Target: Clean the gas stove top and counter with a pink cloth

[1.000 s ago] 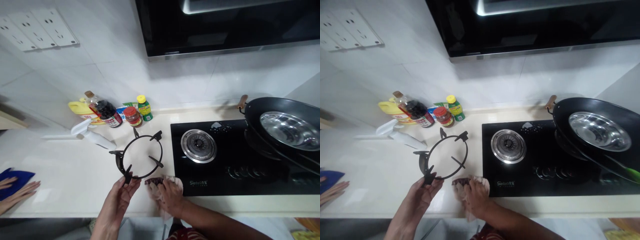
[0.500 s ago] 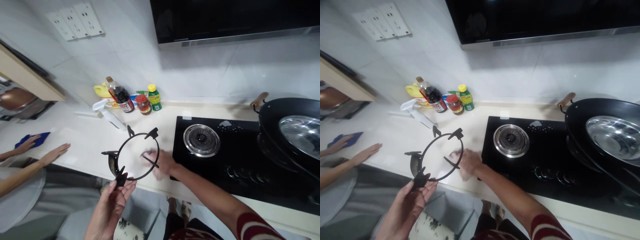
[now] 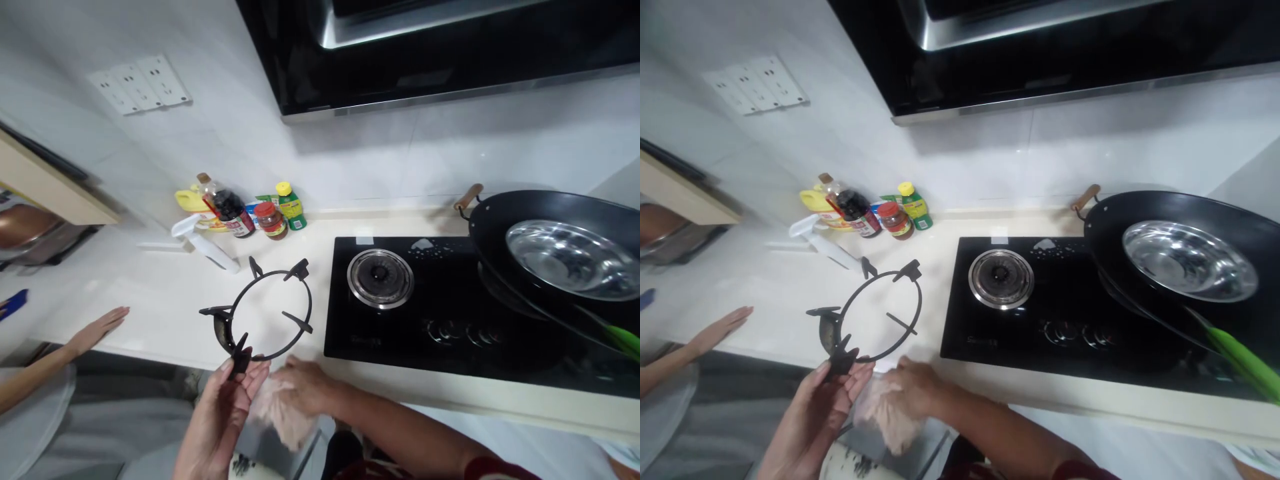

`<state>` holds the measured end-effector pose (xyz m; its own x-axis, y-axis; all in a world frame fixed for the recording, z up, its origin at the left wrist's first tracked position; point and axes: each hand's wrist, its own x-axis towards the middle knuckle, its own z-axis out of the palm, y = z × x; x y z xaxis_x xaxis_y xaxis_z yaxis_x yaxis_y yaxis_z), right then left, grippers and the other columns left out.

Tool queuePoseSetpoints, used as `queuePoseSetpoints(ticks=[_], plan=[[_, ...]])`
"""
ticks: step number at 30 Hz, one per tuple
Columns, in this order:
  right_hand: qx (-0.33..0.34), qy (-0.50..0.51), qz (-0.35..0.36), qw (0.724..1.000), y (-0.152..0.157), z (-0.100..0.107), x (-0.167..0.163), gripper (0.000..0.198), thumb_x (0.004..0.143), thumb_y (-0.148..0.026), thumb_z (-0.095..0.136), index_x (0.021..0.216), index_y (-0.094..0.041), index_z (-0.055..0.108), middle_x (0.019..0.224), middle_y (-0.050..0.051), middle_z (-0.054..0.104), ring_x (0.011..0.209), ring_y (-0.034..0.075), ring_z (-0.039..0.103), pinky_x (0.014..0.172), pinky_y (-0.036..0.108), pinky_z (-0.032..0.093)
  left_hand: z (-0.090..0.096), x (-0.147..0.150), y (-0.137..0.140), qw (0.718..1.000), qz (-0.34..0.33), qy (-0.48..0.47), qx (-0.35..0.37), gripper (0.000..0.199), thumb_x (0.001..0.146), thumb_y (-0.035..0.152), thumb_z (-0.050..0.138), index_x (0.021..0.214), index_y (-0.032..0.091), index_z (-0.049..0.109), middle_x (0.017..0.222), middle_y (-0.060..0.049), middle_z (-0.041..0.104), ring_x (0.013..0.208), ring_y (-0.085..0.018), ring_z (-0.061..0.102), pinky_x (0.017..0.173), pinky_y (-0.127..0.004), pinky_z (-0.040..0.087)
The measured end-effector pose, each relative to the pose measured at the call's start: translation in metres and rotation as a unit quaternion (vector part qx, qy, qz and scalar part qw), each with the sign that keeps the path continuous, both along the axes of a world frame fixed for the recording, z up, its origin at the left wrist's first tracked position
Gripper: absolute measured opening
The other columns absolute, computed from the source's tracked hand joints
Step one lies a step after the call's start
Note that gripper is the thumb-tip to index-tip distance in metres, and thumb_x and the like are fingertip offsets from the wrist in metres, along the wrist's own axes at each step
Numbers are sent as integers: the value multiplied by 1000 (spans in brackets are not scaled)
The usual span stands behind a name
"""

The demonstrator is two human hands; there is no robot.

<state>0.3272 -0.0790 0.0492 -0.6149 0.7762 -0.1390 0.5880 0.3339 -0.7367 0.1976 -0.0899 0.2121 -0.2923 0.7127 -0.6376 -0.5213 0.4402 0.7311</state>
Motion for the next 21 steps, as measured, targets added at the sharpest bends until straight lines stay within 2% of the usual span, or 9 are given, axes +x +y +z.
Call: queuePoseSetpoints(ticks=[2, 4, 6, 8, 11, 13, 17, 19, 21], plan=[[56, -27, -91, 994, 28, 7, 21, 38, 98, -41, 57, 134, -33, 65, 131, 3, 64, 112, 23, 61, 98, 37, 48, -2, 4, 8, 1000, -12, -7, 3, 17, 84, 21, 60, 87, 11, 74, 81, -14, 78, 80, -22, 77, 78, -33, 68], [74, -73, -152, 983, 49, 9, 46, 34, 98, -38, 58, 129, -28, 68, 133, 7, 61, 119, 28, 57, 104, 43, 44, -6, 7, 18, 999, -30, -15, 8, 17, 85, 21, 60, 84, 11, 74, 80, -15, 78, 79, -22, 77, 78, -34, 68], [75, -101, -192, 973, 54, 5, 71, 33, 97, -36, 59, 127, -24, 68, 134, 9, 60, 121, 30, 55, 107, 46, 41, -14, 9, 31, 998, -56, -28, 15, 15, 84, 21, 62, 84, 11, 74, 80, -15, 78, 79, -22, 77, 80, -34, 68], [75, -124, -232, 962, 43, -3, 97, 35, 95, -35, 62, 129, -25, 66, 134, 9, 59, 120, 29, 55, 107, 45, 41, -26, 10, 45, 995, -90, -40, 23, 14, 83, 20, 65, 88, 11, 74, 83, -14, 80, 82, -23, 78, 82, -34, 68], [66, -163, -323, 930, 2, -19, 137, 43, 92, -34, 64, 135, -31, 63, 134, 8, 59, 115, 27, 58, 101, 43, 47, -51, 12, 68, 988, -143, -51, 29, 14, 83, 21, 68, 92, 11, 74, 84, -13, 80, 86, -22, 78, 87, -33, 66], [59, -196, -405, 891, -37, -32, 169, 46, 94, -29, 57, 140, -32, 60, 135, 11, 58, 113, 29, 60, 97, 46, 50, -69, 15, 85, 984, -168, -61, 23, 11, 85, 21, 69, 89, 12, 73, 79, -10, 79, 84, -21, 78, 89, -33, 65], [69, -227, -531, 813, -135, -60, 233, 42, 98, -36, 43, 134, -31, 63, 134, 14, 62, 106, 32, 68, 90, 49, 56, -99, 25, 124, 977, -197, -75, 18, 7, 87, 20, 70, 85, 13, 72, 77, -8, 78, 81, -21, 78, 87, -34, 66], [61, -245, -578, 776, -185, -69, 255, 42, 92, -38, 45, 127, -31, 67, 127, 13, 66, 100, 33, 72, 87, 50, 59, -112, 33, 147, 977, -197, -78, 26, 6, 88, 18, 69, 85, 14, 71, 76, -7, 78, 77, -19, 77, 83, -32, 66], [81, -263, -596, 754, -227, -69, 264, 43, 85, -37, 50, 123, -32, 70, 121, 12, 70, 109, 35, 72, 91, 49, 60, -124, 42, 171, 977, -195, -83, 36, 7, 91, 17, 66, 85, 15, 70, 74, -6, 77, 74, -17, 76, 79, -30, 66]])
